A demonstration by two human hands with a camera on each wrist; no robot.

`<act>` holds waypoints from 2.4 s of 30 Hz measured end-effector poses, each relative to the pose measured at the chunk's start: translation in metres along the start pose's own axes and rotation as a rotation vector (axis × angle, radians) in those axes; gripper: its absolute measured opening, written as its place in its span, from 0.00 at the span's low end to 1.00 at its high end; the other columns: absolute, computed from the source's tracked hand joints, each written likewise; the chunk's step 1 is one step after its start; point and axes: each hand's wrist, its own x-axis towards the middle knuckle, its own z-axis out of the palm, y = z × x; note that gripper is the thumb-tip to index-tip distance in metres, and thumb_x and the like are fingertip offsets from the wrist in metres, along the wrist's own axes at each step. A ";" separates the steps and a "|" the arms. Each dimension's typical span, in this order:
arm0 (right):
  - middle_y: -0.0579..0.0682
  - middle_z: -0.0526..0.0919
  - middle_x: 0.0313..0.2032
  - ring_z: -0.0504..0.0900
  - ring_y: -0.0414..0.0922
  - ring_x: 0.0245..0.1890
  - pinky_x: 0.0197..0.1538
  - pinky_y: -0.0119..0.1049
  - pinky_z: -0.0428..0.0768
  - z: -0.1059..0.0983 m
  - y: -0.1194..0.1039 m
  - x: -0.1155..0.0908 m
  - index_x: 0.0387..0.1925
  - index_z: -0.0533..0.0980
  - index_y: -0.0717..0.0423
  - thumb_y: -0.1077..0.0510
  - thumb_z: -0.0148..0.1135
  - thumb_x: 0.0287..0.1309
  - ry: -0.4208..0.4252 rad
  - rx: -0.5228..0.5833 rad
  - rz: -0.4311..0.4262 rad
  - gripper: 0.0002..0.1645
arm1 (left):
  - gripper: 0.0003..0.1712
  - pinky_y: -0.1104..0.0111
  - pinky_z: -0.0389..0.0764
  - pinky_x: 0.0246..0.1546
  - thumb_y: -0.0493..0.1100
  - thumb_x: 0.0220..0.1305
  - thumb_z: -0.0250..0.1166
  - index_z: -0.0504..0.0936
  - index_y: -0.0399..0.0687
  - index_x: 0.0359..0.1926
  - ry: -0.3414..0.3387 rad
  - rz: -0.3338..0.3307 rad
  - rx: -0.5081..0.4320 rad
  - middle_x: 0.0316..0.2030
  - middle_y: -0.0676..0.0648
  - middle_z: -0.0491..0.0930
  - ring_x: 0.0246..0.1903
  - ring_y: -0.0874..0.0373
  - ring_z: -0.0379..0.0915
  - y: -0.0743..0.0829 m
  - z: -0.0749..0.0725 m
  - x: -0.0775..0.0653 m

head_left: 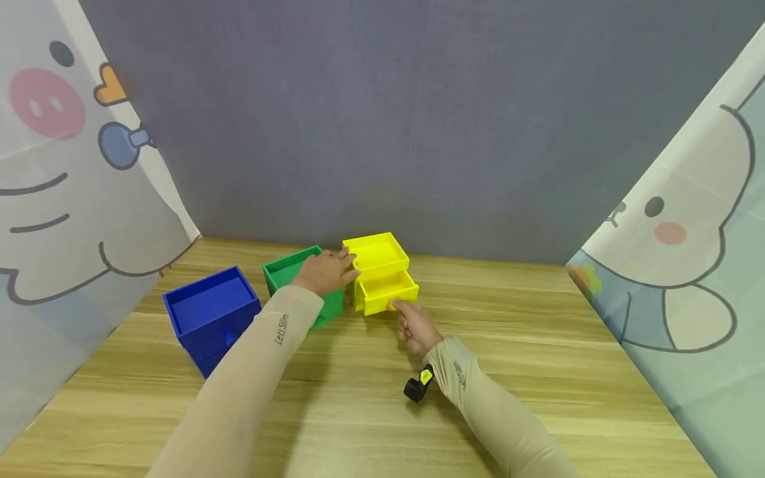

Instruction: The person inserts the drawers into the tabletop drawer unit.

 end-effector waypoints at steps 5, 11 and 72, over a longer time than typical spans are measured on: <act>0.38 0.60 0.06 0.55 0.31 0.07 0.14 0.23 0.56 0.002 -0.001 0.004 0.37 0.76 0.67 0.59 0.54 0.65 0.002 -0.014 -0.011 0.12 | 0.34 0.43 0.60 0.62 0.60 0.75 0.42 0.58 0.47 0.73 0.005 -0.002 0.008 0.72 0.43 0.53 0.66 0.37 0.55 -0.001 0.000 0.001; 0.39 0.60 0.07 0.56 0.32 0.07 0.15 0.23 0.57 0.006 -0.015 -0.007 0.37 0.75 0.66 0.60 0.52 0.67 -0.034 0.000 0.011 0.11 | 0.34 0.43 0.60 0.62 0.60 0.75 0.42 0.58 0.47 0.73 0.012 0.008 0.008 0.72 0.43 0.54 0.66 0.37 0.56 -0.001 0.002 0.002; 0.38 0.60 0.07 0.54 0.32 0.07 0.12 0.22 0.54 0.001 -0.007 0.021 0.25 0.75 0.56 0.61 0.55 0.65 -0.087 0.007 0.025 0.11 | 0.33 0.43 0.64 0.60 0.58 0.75 0.44 0.61 0.45 0.71 0.024 0.020 0.025 0.71 0.42 0.56 0.65 0.38 0.59 -0.001 0.003 0.000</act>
